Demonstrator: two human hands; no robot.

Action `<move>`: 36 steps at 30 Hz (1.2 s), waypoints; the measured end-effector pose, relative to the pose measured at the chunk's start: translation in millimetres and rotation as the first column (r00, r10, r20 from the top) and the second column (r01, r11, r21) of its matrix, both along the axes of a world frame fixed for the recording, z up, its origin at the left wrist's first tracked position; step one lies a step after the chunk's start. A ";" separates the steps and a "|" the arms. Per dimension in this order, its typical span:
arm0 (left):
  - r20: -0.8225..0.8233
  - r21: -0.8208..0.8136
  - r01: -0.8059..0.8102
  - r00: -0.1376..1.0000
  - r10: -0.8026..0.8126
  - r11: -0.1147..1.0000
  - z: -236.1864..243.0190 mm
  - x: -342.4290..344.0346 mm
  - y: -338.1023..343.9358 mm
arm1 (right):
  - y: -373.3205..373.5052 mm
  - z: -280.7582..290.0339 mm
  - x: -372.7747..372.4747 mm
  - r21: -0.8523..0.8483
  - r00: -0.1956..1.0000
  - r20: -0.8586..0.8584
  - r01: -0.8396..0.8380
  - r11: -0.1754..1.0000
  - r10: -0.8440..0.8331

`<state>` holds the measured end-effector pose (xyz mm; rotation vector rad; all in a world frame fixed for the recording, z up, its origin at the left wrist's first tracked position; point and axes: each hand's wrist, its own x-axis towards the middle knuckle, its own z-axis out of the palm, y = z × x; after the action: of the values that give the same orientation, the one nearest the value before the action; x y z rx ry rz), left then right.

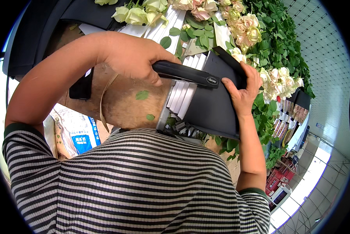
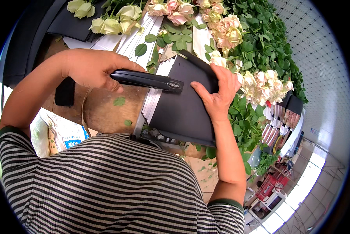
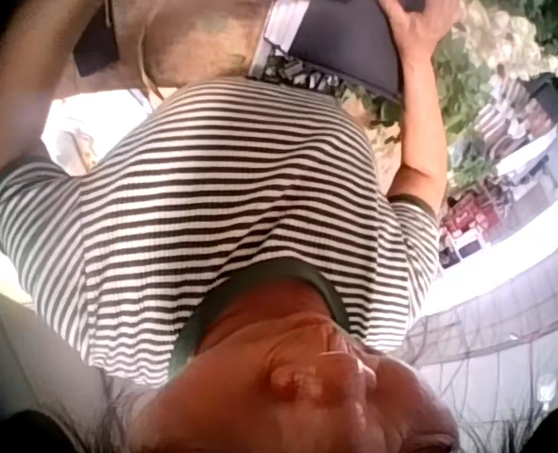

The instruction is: The person arranges light-colored roses and greenery into a black rectangular box, folding white and black paper around the stems and securing the arrangement. The person then closes the box and places it on the table.

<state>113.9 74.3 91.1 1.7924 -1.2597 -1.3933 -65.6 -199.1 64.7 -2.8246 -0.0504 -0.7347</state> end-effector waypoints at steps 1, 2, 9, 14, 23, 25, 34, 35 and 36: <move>0.033 -0.010 0.005 0.999 -0.005 1.000 0.8 9.2 9.9 | 0.1 0.7 0.5 -0.007 1.000 -0.007 -0.002 1.000 0.002; 0.070 -0.016 0.013 0.997 -0.011 1.000 0.3 16.4 16.7 | -0.5 0.7 1.1 -0.006 1.000 -0.007 -0.004 1.000 0.003; 0.860 -0.323 0.096 0.446 0.250 0.942 -56.2 15.1 5.2 | 2.0 -1.0 1.1 0.008 1.000 -0.017 0.003 1.000 -0.003; 0.871 -0.446 0.271 0.350 0.344 0.853 -58.9 26.7 -0.8 | 5.9 0.2 -1.8 -0.012 1.000 -0.015 0.001 1.000 -0.001; 0.891 -0.420 0.379 0.344 0.295 0.825 -42.2 26.0 -23.9 | -3.7 7.3 3.7 0.054 1.000 0.011 -0.004 0.999 0.004; 0.863 -0.484 0.400 0.364 0.350 0.778 -52.1 26.8 -37.1 | -6.7 6.7 -0.1 0.051 0.999 0.023 0.025 0.998 -0.027; 0.837 -0.478 0.152 0.378 0.396 0.865 -56.6 22.9 -42.0 | -3.4 -0.8 -1.2 0.032 0.999 0.026 0.032 0.999 -0.032; 0.832 -0.499 0.155 0.360 0.422 0.852 -58.5 24.0 -40.1 | -0.7 0.5 -0.2 0.028 0.999 0.013 0.034 0.999 -0.035; 0.833 -0.506 0.159 0.344 0.433 0.848 -58.5 24.5 -39.0 | 1.6 1.6 -1.2 0.013 0.999 0.005 0.042 0.999 -0.042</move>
<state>138.5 35.3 32.5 2.2228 -1.6868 0.3430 -66.8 -197.5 66.4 -2.8194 0.0127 -0.7483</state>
